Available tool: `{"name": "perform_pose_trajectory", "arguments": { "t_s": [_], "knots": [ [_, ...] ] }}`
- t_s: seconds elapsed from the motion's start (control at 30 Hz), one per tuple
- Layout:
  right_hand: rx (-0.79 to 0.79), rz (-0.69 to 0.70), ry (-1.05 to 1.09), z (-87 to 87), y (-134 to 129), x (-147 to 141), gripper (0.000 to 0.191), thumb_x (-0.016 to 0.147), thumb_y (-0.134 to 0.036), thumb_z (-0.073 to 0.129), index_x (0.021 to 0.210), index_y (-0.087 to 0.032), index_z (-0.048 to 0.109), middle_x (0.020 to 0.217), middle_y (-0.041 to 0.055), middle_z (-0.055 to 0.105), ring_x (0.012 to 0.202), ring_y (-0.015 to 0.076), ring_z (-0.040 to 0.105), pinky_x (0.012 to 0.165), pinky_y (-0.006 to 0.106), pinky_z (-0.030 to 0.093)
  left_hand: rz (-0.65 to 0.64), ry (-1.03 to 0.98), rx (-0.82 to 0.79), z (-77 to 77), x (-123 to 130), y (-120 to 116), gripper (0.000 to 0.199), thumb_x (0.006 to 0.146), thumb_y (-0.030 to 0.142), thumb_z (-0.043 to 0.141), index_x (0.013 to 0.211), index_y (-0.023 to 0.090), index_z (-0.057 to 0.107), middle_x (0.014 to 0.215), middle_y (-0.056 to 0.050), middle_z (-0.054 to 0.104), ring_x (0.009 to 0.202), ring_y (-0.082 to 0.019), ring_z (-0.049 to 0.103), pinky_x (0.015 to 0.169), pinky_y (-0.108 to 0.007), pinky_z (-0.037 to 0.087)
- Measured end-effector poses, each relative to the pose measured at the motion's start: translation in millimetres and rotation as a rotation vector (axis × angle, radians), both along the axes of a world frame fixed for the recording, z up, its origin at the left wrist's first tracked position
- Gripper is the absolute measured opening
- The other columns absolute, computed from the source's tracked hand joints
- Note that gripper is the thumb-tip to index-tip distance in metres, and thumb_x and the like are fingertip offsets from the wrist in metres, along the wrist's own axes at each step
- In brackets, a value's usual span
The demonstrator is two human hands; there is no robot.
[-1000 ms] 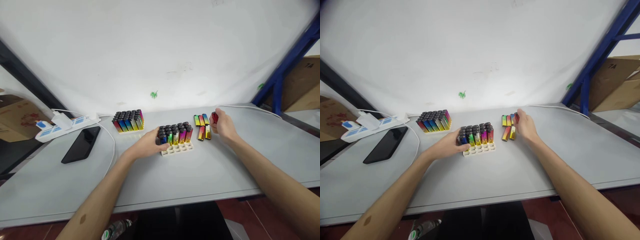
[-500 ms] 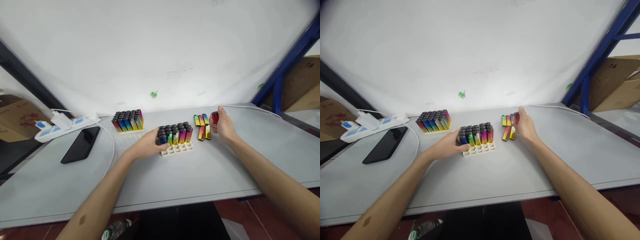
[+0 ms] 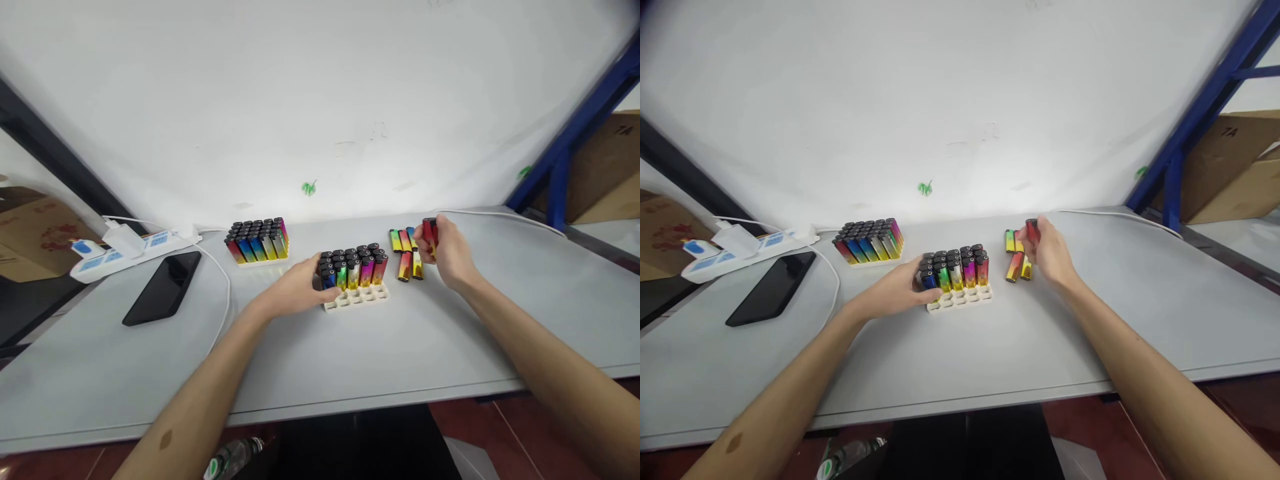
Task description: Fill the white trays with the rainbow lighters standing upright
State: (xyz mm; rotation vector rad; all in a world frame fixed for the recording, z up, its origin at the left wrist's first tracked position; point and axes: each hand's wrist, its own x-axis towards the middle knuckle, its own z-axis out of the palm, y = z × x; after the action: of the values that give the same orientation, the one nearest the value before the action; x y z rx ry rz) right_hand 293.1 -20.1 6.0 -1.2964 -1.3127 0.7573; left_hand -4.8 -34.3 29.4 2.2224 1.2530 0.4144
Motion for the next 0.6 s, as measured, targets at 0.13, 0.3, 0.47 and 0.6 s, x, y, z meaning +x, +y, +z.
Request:
{"name": "perform_pose_trajectory", "arguments": {
  "t_s": [0.13,0.3,0.47,0.6],
  "knots": [
    [-0.032,0.092,0.002,13.9,-13,-11,0.041,0.088,-0.060,0.053,0.077,-0.022,0.059,0.064,0.0009,0.055,0.054,0.0139,0.049,0.053,0.028,0.039,-0.011,-0.020,-0.003,1.7,1,-1,0.038,0.078,0.045,0.062,0.107,0.022,0.053,0.100,-0.004,0.068,0.083,-0.022,0.063,0.068,-0.032,0.047],
    [0.030,0.310,0.072,22.9,-23,-6,0.037,0.082,-0.050,0.068,0.065,-0.020,0.056,0.062,-0.0011,0.053,0.055,0.0109,0.046,0.052,0.026,0.039,-0.013,-0.041,0.009,2.6,2,-2,0.048,0.073,0.042,0.069,0.113,0.021,0.054,0.109,-0.006,0.068,0.094,-0.025,0.065,0.076,-0.034,0.050],
    [0.058,0.403,0.028,24.4,-35,-21,0.026,0.079,-0.044,0.073,0.087,-0.021,0.063,0.065,-0.0005,0.063,0.052,0.0134,0.057,0.049,0.028,0.045,-0.017,-0.058,0.008,-1.3,1,-1,0.058,0.071,0.043,0.072,0.122,0.022,0.052,0.116,-0.008,0.067,0.100,-0.028,0.064,0.079,-0.036,0.051],
    [0.235,0.254,-0.273,18.2,-48,-51,0.029,0.076,-0.044,0.076,0.091,-0.023,0.065,0.067,0.0013,0.068,0.055,0.0171,0.064,0.054,0.031,0.053,-0.024,-0.087,0.003,-4.2,1,1,0.066,0.067,0.043,0.077,0.124,0.023,0.051,0.120,-0.008,0.066,0.105,-0.030,0.063,0.084,-0.038,0.050]
  ]
}}
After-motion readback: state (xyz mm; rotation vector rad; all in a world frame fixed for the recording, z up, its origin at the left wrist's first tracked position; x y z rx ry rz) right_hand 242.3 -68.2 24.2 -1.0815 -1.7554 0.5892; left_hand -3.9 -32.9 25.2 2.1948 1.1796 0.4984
